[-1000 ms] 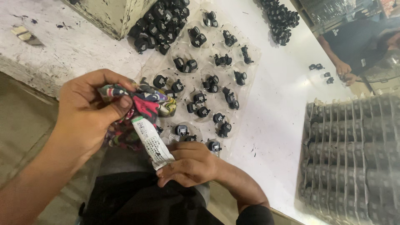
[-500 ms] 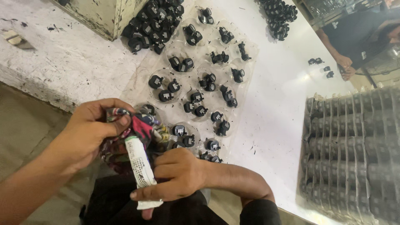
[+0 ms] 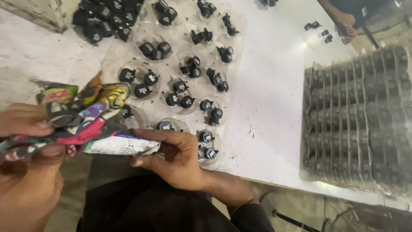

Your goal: The person sits at a workbench and applies glue from a tube onto small black plastic components, placing each glued component into a plastic tray. They occasionally wipe the glue tube with a cloth and pick new components one at a time from the trays.

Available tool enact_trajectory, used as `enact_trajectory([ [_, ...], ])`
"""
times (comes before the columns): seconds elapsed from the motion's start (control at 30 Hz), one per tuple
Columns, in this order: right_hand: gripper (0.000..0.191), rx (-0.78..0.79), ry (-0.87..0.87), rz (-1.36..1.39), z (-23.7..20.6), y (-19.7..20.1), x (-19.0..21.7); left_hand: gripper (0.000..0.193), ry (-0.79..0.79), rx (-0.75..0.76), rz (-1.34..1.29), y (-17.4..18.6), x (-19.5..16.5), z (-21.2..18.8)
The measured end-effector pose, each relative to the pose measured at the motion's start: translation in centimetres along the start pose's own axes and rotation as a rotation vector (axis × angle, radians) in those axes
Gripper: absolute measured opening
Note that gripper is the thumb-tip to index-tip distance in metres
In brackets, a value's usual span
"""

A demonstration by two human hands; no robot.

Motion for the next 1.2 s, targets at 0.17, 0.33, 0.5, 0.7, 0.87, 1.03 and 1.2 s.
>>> enact_trajectory([
  [0.17,0.041,-0.164,0.255,-0.104,0.6,-0.2,-1.3,0.012,-0.090,0.056,0.166,1.6,6.5,-0.5],
  [0.33,0.038,-0.147,0.739,-0.605,0.9,0.3,-1.6,0.021,0.049,0.081,0.123,1.9,8.9,0.9],
  [0.5,0.030,-0.095,-0.209,0.451,0.2,1.9,-3.2,0.032,-0.358,0.212,0.169,1.3,5.4,3.1],
  [0.7,0.028,-0.064,-0.468,0.741,1.4,3.4,-4.6,0.031,-0.516,0.257,0.184,-0.1,0.6,5.0],
  [0.87,0.028,-0.138,0.587,-0.456,1.2,2.8,-3.6,0.015,-0.229,0.007,-0.081,-3.7,-0.3,4.5],
  [1.03,0.028,-0.162,0.581,-0.389,0.8,2.6,-4.3,0.014,-0.227,-0.022,-0.226,-4.9,0.1,3.8],
  [1.2,0.023,-0.132,-0.111,0.434,1.6,4.4,-5.6,0.015,-0.383,0.079,-0.106,-4.1,0.2,4.2],
])
Point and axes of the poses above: each hand's wrist, its own z-axis towards the middle knuckle, its own y-axis out of the back of the hand, x = y × z, the point moved 1 cm from there along z, towards the middle knuckle, and after that the axes turned 6 degrees about y, right-handed, at the moved point
